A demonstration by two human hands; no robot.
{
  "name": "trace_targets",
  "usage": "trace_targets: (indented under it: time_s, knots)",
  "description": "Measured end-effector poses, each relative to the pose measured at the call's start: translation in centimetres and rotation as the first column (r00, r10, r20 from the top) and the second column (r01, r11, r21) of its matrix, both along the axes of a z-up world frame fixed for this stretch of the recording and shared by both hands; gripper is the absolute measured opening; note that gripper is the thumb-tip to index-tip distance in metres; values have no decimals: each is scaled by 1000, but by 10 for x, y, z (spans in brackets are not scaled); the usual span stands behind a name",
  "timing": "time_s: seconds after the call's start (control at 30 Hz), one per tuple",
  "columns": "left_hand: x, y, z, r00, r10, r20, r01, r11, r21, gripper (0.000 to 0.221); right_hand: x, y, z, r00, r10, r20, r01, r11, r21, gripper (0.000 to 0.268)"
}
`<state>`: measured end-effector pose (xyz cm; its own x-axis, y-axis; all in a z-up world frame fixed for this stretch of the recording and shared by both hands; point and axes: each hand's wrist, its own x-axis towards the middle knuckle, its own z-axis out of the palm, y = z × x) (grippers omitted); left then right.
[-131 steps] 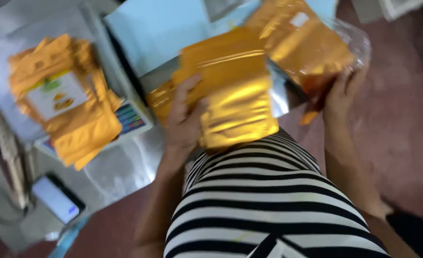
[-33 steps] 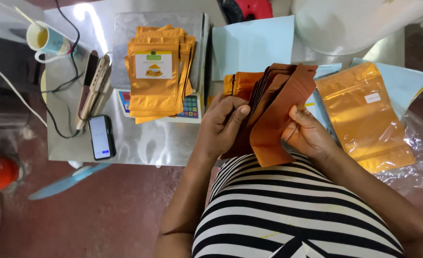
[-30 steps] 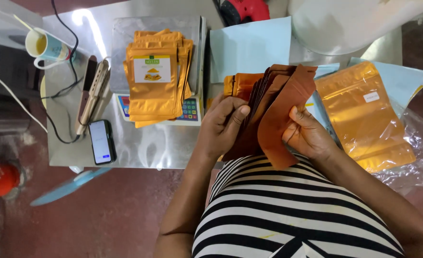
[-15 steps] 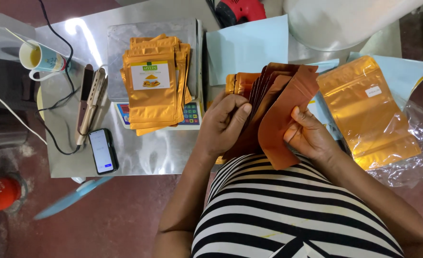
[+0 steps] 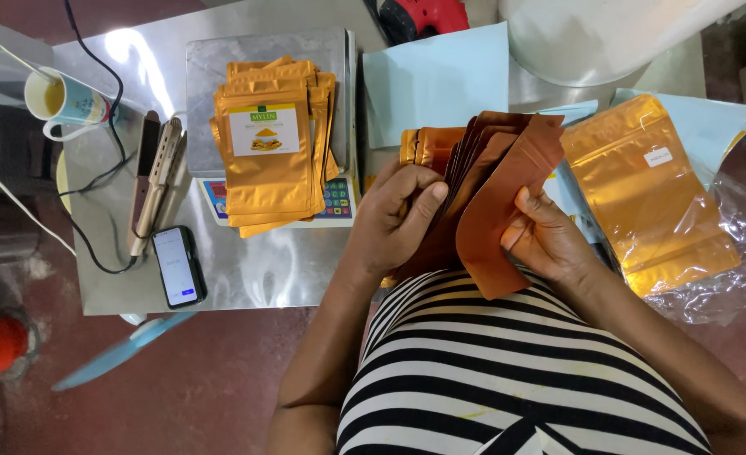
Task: Applying adhesive labels to gold-colored pouches and organizing them on a workbench
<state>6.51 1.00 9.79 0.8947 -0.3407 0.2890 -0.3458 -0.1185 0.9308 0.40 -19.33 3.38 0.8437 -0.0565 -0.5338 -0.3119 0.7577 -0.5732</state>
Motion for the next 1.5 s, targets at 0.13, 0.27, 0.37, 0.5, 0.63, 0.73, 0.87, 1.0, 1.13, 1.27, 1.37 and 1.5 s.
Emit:
trace_targets:
  time_s: [0.13, 0.27, 0.37, 0.5, 0.63, 0.73, 0.87, 1.0, 1.13, 1.27, 1.37, 1.5]
  knots:
    - [0, 2, -3, 1000, 4, 5, -4, 1000, 15, 12, 1, -2, -9, 1000, 7, -1, -7, 1000, -10, 8]
    - [-2, 3, -5, 1000, 24, 14, -25, 999, 20, 11, -3, -11, -34, 1000, 9, -18, -9, 1000, -5, 9]
    - [-3, 3, -6, 999, 33, 26, -34, 999, 18, 11, -4, -15, -42, 1000, 13, -8, -13, 1000, 19, 7]
    - [-2, 2, -9, 999, 35, 27, -36, 999, 19, 11, -5, -15, -45, 1000, 1, -9, -1, 1000, 23, 8]
    - [-4, 1, -8, 999, 38, 33, -38, 999, 12, 11, -7, -20, -55, 1000, -4, -18, 5, 1000, 21, 7]
    - [-4, 1, -7, 999, 29, 26, -29, 1000, 4, 11, -6, -21, -60, 1000, -5, -19, 6, 1000, 24, 8]
    - [-3, 1, -7, 1000, 23, 21, -24, 1000, 18, 11, -3, -20, -56, 1000, 5, -4, -5, 999, 38, 9]
    - [-4, 0, -6, 1000, 23, 12, -23, 1000, 6, 11, -4, -20, -60, 1000, 0, -12, 0, 999, 44, 9]
    - [-4, -1, -6, 1000, 20, -1, -20, 1000, -5, 10, -3, -20, -56, 1000, 6, -7, -6, 999, 36, 9]
    - [-4, -1, -6, 999, 25, -20, -25, 1000, -12, 10, -2, -18, -48, 1000, 4, 1, -4, 999, 39, 9]
    - [-4, -1, -5, 999, 28, -19, -28, 1000, 3, 10, -2, -15, -45, 1000, -18, -2, 18, 998, 52, 9]
    - [-3, 0, -15, 999, 38, -22, -38, 999, 22, 7, -4, -15, -45, 1000, -22, -6, 22, 999, 49, 10]
